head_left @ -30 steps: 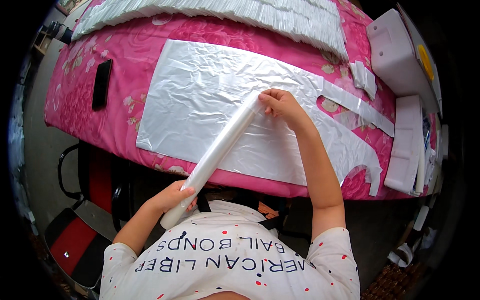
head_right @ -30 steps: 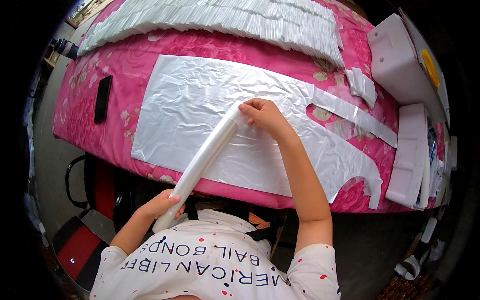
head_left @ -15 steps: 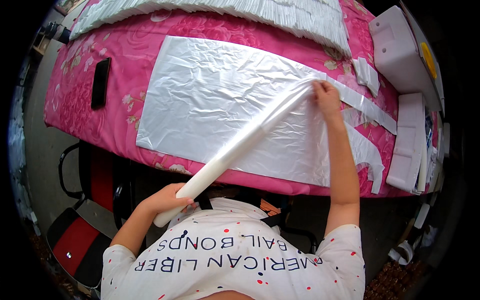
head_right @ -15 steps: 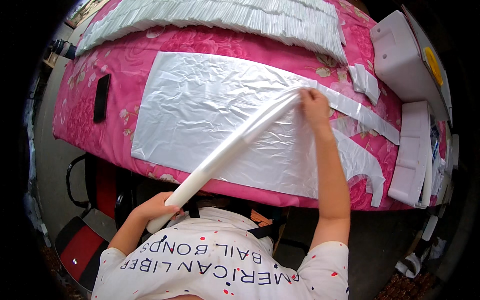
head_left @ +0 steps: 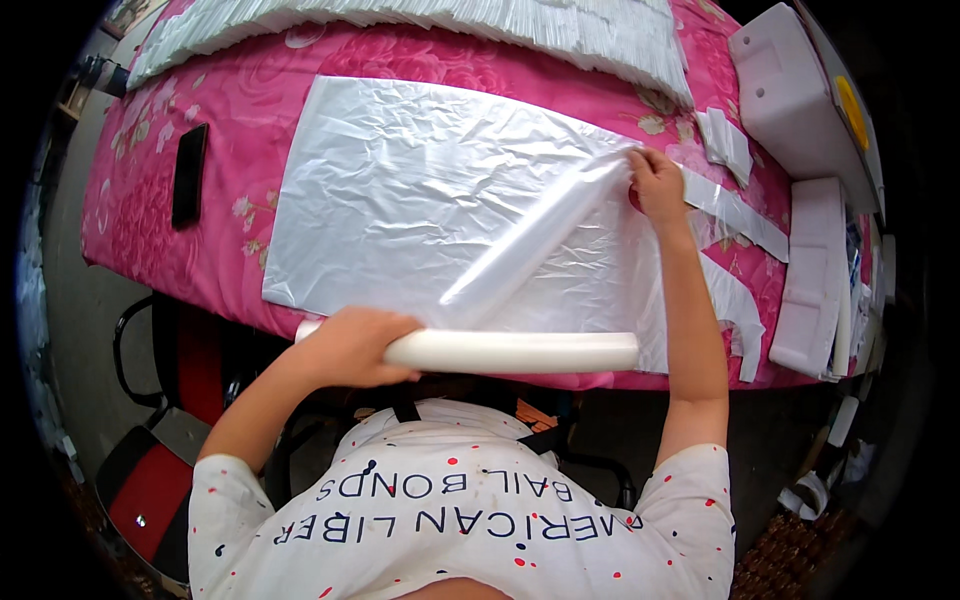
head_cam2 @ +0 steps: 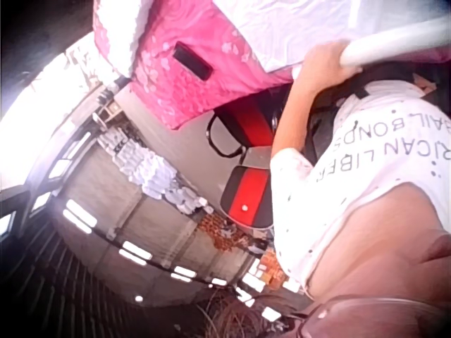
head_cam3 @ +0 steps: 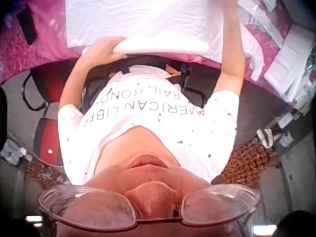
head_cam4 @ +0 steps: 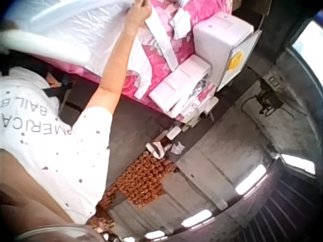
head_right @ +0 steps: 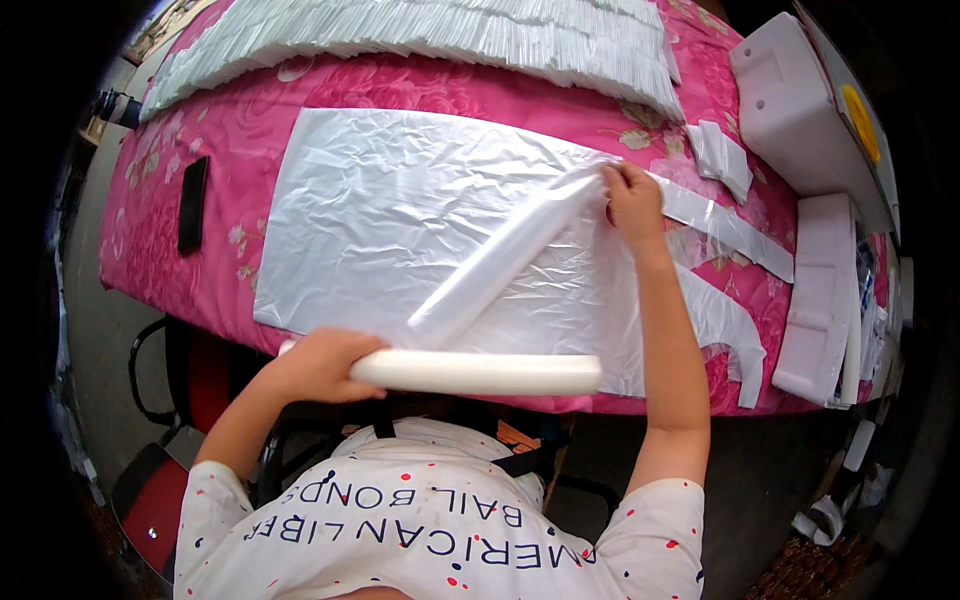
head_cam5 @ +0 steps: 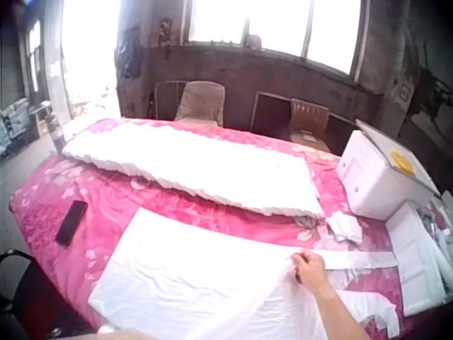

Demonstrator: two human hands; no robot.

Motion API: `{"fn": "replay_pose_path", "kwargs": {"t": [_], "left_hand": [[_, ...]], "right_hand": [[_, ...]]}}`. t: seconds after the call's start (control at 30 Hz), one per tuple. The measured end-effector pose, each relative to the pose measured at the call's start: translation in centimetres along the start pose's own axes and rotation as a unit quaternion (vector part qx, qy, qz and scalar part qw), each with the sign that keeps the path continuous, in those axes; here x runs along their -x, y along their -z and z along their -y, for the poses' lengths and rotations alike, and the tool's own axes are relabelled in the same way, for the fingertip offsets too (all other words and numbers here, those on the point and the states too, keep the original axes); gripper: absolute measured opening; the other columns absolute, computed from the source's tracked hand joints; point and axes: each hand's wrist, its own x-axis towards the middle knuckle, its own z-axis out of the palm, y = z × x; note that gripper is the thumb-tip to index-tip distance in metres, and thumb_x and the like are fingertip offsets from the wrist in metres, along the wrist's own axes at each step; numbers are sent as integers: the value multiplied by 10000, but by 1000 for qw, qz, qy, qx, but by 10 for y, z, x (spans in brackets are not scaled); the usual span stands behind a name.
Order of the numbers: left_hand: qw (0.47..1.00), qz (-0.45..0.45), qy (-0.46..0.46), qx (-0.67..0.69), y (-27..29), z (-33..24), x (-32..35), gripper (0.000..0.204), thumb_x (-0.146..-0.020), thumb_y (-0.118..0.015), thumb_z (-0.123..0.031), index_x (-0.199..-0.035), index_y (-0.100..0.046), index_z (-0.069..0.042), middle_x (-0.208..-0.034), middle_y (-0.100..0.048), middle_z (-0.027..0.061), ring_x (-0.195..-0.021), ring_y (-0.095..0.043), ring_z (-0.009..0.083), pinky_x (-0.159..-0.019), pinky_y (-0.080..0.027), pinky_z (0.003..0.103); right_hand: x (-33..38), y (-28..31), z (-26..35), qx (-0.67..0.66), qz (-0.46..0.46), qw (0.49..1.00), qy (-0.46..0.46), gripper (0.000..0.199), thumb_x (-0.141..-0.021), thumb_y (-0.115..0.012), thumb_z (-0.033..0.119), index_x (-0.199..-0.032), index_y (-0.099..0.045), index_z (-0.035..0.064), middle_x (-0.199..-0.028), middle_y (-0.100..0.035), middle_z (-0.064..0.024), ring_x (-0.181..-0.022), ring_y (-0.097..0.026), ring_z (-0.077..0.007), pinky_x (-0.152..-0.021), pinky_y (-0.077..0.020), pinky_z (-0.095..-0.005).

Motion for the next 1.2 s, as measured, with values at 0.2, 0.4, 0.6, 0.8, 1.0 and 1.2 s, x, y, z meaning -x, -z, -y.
{"fn": "replay_pose_path", "kwargs": {"t": [0.2, 0.4, 0.6, 0.8, 1.0, 1.2], "left_hand": [[919, -246, -187, -244, 2, -8, -74, 531, -662, -704, -191, -1144, -519, -66, -1019, -582, 106, -958, -554, 271, -848, -443, 389], [883, -197, -335, -262, -30, 11, -69, 577, -782, -572, -391, -1191, -483, 5, -1224, -496, 130, -1173, -451, 273, -1009, -344, 406], [905, -107, -259, -320, -54, 20, -59, 749, -826, -404, -535, -1293, -376, 50, -1398, -322, 168, -1339, -222, 265, -1107, -114, 422], [921, -115, -244, -281, -68, 11, -57, 768, -823, -413, -541, -1295, -359, 62, -1393, -315, 189, -1330, -237, 300, -1101, -106, 453], [928, -147, -183, -289, -103, 0, -54, 764, -831, -409, -530, -1312, -337, 59, -1409, -288, 187, -1336, -213, 310, -1099, -101, 460], [925, -152, -157, -312, -109, -7, -49, 784, -827, -422, -535, -1346, -294, 40, -1442, -228, 175, -1354, -175, 285, -1091, -116, 437]], "right_hand": [[0, -52, 29, -37, 70, 996, 49, 171, -844, -589, 165, -831, -623, -2, -651, -545, 18, -580, -468, -61, -541, -383, -214], [-10, -59, 28, -9, 104, 993, 49, 157, -842, -583, 153, -841, -629, 2, -648, -548, 20, -572, -458, -64, -536, -376, -221], [-16, -57, 35, -7, 133, 991, 4, 172, -839, -589, 163, -867, -625, -3, -669, -565, 0, -591, -488, -74, -556, -401, -230], [6, -47, 53, 20, -23, 999, 19, 444, -825, -616, 286, -1166, -520, 18, -1107, -558, -137, -854, -568, -180, -737, -465, -304], [163, -80, 68, 220, 197, 917, 268, 534, -762, -658, 222, -1246, -476, 85, -1103, -539, -145, -993, -517, -305, -859, -416, -379], [155, -54, 48, 330, 89, 899, 274, 564, -713, -639, 105, -1252, -470, 114, -1025, -561, -136, -935, -535, -307, -805, -426, -406]]}}
